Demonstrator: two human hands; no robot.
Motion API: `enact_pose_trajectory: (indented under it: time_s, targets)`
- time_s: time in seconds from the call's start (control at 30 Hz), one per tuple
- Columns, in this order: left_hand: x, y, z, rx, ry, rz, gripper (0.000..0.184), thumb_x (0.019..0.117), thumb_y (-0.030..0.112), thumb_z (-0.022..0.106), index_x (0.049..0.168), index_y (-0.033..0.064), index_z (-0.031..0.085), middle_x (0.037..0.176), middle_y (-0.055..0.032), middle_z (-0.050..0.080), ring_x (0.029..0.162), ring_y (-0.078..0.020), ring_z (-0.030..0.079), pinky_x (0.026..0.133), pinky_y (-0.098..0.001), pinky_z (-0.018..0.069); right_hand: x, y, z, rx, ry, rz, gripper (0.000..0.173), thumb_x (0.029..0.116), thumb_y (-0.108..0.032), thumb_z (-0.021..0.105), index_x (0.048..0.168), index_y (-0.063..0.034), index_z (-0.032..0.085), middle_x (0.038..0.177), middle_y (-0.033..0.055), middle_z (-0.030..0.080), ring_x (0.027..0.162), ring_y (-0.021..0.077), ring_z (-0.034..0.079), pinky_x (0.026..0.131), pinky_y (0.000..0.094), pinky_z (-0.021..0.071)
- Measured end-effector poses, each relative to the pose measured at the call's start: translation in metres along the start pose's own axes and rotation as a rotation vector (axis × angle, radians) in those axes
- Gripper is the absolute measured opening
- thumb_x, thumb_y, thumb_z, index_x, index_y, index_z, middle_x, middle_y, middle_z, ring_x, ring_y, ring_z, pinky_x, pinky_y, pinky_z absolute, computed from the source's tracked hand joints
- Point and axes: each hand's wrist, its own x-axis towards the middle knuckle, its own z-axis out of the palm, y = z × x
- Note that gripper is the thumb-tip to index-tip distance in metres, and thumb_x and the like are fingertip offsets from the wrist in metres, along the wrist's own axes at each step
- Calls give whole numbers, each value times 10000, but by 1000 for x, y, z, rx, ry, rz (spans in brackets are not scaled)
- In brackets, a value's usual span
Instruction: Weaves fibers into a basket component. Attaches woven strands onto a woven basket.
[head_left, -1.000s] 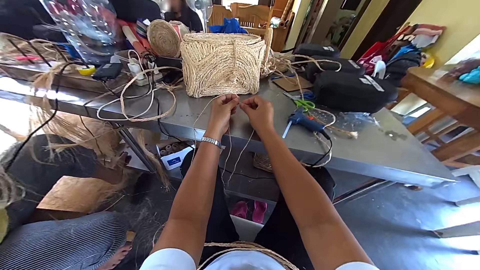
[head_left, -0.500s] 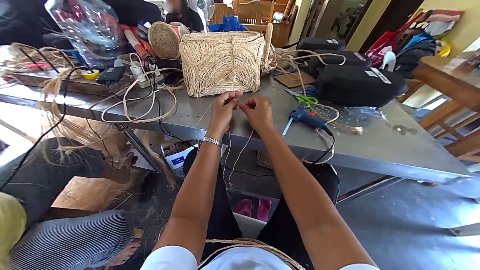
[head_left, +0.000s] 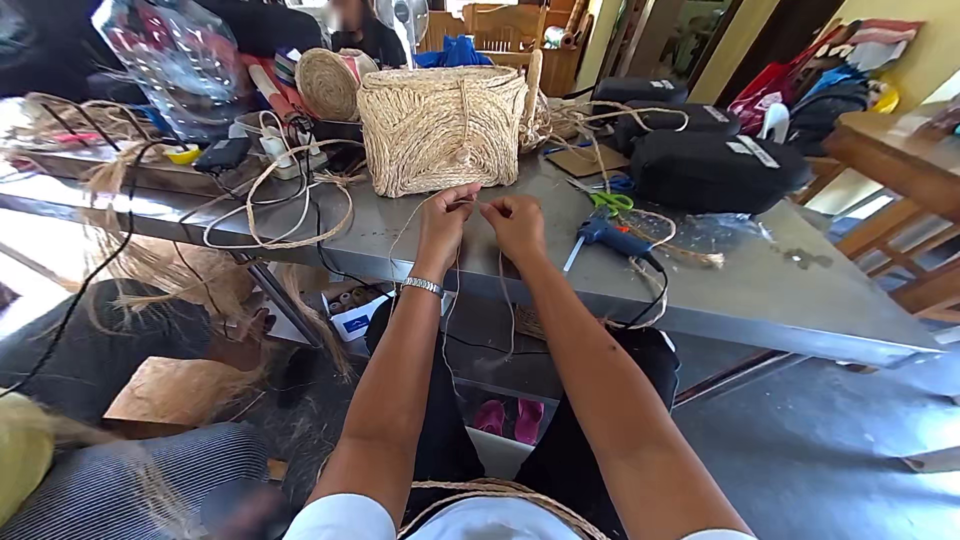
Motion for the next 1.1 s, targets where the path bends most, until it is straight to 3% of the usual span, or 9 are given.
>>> enact_pose_trajectory:
  time_s: [0.43,0.67,0.73,0.9,1.03,1.1]
  targets:
    - [-1,2,1,-47,-31,28,316,973,2,576,1272,27,677,1226,-110,677,1032,-168,663,883,-345,553,0,-5,-1,-81,-124,23,327,1103,-190,448,1129,4,709,1063,177,706,1020,295,676,939,499,532]
    - [-3,4,3,-126,-6,20,299,973,34,632,1266,-12,659,1185,-142,679,939,-190,696,872,-361,592,2,0,3,-122,-166,-65,363,1116,-207,423,1138,34,693,1091,196,710,1066,316,681,989,506,521]
    - [-3,4,3,-128,3,17,295,966,33,641,1258,-9,664,1198,-136,679,948,-188,693,872,-362,591,1,1,4,-108,-154,-74,357,1114,-205,429,1142,35,691,1079,190,716,1043,308,690,973,498,531]
    - [-3,3,2,-80,41,15,276,955,16,632,1225,8,690,1198,-121,689,949,-181,690,877,-367,581,0,1,5,-64,-122,-36,299,1085,-223,525,1109,14,705,917,133,725,809,236,698,809,445,579]
    - [-4,5,2,-33,89,-8,290,952,19,607,1232,15,682,1185,-120,678,975,-186,673,881,-381,571,-4,-3,5,-36,-70,-69,271,1029,-227,637,1175,0,660,865,126,722,758,239,706,760,448,595]
    - [-4,4,2,-33,107,-15,280,954,7,605,1223,7,682,1170,-128,679,973,-184,677,877,-375,575,-6,-5,6,-60,-62,-130,278,1004,-229,680,1170,-7,660,909,138,728,797,262,714,776,466,595]
